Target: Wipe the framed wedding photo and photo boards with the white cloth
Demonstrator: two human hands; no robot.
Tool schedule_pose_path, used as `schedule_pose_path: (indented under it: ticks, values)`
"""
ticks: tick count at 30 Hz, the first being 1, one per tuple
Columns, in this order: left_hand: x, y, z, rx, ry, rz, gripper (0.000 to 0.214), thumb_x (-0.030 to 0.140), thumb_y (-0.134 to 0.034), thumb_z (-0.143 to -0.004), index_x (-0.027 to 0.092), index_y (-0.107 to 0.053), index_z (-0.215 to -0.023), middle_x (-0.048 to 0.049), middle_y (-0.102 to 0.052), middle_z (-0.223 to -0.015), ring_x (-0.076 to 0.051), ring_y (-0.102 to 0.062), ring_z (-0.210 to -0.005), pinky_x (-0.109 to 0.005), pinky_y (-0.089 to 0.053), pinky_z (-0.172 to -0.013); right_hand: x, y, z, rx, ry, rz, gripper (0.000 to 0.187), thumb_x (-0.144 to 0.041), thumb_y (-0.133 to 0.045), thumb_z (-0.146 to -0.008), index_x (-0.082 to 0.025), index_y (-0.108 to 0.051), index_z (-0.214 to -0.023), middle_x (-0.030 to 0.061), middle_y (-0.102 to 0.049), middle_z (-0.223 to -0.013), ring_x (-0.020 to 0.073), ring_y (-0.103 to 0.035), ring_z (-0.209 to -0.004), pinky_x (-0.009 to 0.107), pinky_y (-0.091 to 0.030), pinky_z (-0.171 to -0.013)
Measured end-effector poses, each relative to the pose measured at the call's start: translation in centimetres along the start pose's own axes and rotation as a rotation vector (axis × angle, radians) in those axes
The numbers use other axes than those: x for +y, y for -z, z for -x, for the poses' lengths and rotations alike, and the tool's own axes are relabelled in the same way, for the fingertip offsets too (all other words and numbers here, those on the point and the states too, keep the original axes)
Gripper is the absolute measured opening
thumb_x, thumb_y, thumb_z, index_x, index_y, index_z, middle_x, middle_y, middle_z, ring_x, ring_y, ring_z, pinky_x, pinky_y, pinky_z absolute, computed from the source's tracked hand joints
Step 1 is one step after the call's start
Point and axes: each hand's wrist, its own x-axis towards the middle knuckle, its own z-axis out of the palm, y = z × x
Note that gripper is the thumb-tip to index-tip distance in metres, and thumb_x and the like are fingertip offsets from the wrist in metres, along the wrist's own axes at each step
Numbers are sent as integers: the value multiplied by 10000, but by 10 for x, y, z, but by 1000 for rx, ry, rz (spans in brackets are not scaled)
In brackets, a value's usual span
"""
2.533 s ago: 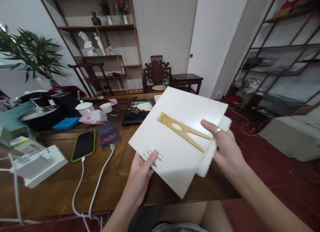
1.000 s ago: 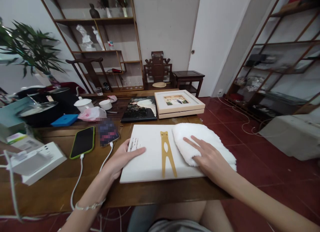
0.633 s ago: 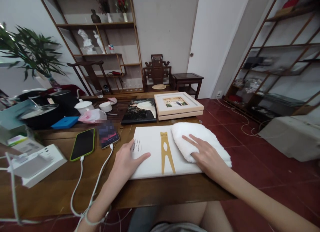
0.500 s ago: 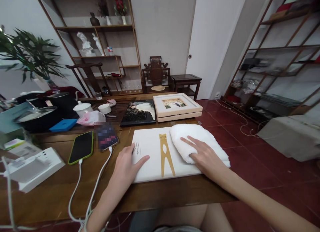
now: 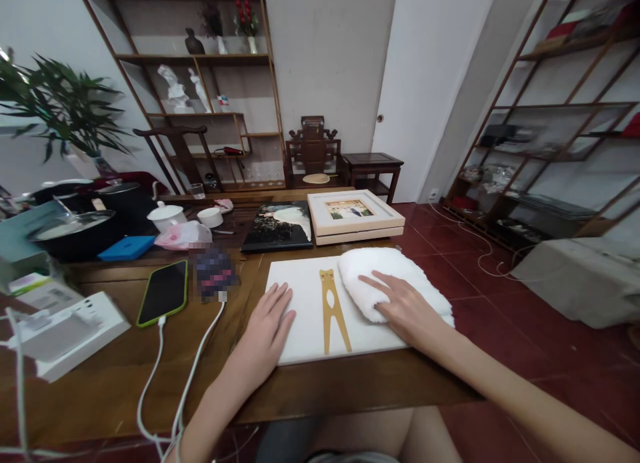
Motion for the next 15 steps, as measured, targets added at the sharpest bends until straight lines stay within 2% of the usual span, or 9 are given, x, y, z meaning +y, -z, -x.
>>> schedule_pose_path:
  ticks: [5, 9, 12, 15]
  values:
    - [-2, 1, -4, 0, 25, 17, 445, 337, -336, -909, 136, -470, -1282, -140, -416, -1406, -236, -310, -1340, -438, -243, -1110, 13, -9, -19, -100, 3, 8, 265, 49, -489, -750, -128, -682, -793, 124, -509, -1319, 359, -403, -1241, 564, -383, -958]
    - [-4, -2, -6, 31, 66, 17, 473, 355, -344, -898, 93, -467, -1271, -175, -407, -1403, -250, -343, -1323, -430, -252, -1107, 16, -7, -27, -163, 15, 5, 319, 70, -442, -756, -120, -678, -856, 136, -496, -1329, 352, -360, -1272, 545, -387, -960]
    - [-5, -2, -6, 47, 76, 41, 476, 353, -350, -890, 98, -458, -1277, -171, -407, -1403, -249, -356, -1316, -422, -255, -1106, 4, 4, -21, -192, 23, 0, 266, 33, -502, -766, -139, -687, -849, 135, -517, -1308, 354, -394, -1249, 539, -407, -945]
    - [-4, 1, -5, 17, 97, 71, 488, 368, -349, -892, 112, -439, -1297, -155, -387, -1420, -239, -339, -1325, -407, -240, -1111, -17, 18, -3, -188, 39, -11, 179, -32, -615, -737, -175, -697, -807, 115, -551, -1274, 365, -439, -1212, 554, -427, -921]
